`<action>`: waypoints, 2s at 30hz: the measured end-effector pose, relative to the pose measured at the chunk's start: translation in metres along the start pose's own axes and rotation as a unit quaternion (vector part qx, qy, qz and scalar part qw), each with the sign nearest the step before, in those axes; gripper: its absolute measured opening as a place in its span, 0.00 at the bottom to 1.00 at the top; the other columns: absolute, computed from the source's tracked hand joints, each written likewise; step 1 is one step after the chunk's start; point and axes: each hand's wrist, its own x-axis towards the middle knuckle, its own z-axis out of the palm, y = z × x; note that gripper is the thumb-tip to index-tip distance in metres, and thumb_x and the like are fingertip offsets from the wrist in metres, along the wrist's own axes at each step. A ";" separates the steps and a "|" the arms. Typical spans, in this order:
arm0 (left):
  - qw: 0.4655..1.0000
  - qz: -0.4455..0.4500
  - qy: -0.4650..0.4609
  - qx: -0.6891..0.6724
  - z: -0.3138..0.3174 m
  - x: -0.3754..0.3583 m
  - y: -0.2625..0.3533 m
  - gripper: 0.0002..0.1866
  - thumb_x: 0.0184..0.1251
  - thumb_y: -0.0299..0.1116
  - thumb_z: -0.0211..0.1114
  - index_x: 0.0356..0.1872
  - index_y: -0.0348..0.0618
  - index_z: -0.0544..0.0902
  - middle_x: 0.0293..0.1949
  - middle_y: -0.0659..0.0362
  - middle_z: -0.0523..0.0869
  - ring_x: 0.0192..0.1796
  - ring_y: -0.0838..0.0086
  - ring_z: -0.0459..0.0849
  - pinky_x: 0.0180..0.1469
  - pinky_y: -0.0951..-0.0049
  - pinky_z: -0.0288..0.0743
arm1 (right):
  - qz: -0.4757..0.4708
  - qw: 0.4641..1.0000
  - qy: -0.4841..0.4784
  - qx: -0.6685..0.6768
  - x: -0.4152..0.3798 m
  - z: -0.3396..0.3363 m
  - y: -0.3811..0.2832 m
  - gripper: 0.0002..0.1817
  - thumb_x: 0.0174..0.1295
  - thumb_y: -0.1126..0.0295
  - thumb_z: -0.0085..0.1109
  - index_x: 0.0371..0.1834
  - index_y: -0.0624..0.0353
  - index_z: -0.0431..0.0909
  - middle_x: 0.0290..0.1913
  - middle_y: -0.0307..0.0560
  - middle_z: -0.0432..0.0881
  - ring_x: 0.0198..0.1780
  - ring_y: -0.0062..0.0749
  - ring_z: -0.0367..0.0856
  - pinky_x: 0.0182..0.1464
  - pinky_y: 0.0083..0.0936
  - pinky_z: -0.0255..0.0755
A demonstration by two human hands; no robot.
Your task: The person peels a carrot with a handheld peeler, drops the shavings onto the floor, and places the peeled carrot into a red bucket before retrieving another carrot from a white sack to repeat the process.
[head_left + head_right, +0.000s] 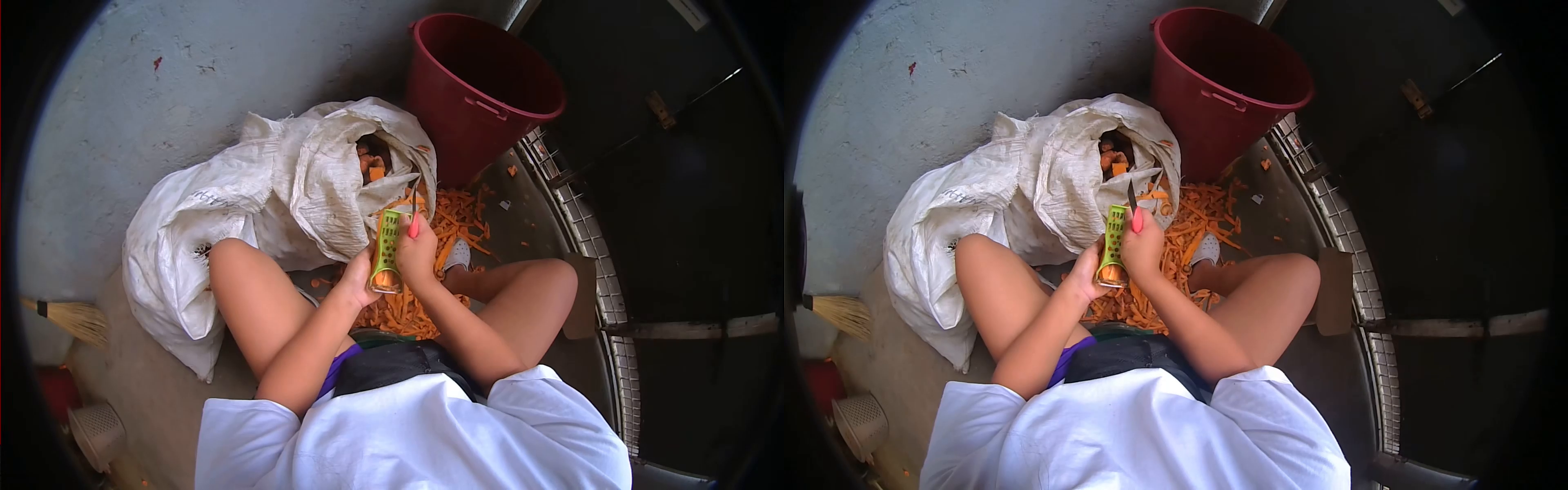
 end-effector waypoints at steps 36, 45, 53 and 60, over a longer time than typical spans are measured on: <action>0.578 0.344 0.118 0.731 0.025 -0.023 0.019 0.14 0.48 0.37 0.61 0.27 0.36 0.72 0.24 0.48 0.75 0.28 0.56 0.76 0.30 0.65 0.67 | -0.061 0.905 -0.261 -0.331 0.034 -0.054 0.003 0.10 0.52 0.66 0.49 0.30 0.61 0.74 0.26 0.58 0.75 0.32 0.50 0.74 0.33 0.36 0.65; 0.572 0.453 -0.034 0.683 0.029 -0.040 0.022 0.12 0.48 0.32 0.63 0.32 0.38 0.73 0.33 0.55 0.72 0.35 0.65 0.71 0.40 0.72 0.65 | 0.150 0.885 -0.300 -0.322 0.049 -0.062 0.118 0.17 0.50 0.60 0.53 0.28 0.66 0.75 0.24 0.59 0.76 0.29 0.46 0.77 0.31 0.34 0.67; 0.751 0.363 -0.066 0.548 0.027 -0.037 0.012 0.12 0.52 0.28 0.61 0.39 0.39 0.74 0.41 0.59 0.72 0.46 0.73 0.72 0.50 0.75 0.63 | 0.077 0.896 -0.399 0.180 -0.008 -0.010 0.054 0.19 0.55 0.61 0.51 0.47 0.60 0.68 0.40 0.41 0.73 0.39 0.23 0.72 0.38 0.22 0.67; 0.875 0.251 -0.027 0.413 0.020 -0.045 0.034 0.12 0.56 0.31 0.59 0.40 0.37 0.75 0.39 0.58 0.76 0.40 0.77 0.76 0.37 0.79 0.74 | 0.225 0.893 -0.336 0.197 0.019 -0.032 0.055 0.22 0.58 0.55 0.47 0.47 0.61 0.68 0.39 0.40 0.74 0.39 0.21 0.73 0.40 0.18 0.66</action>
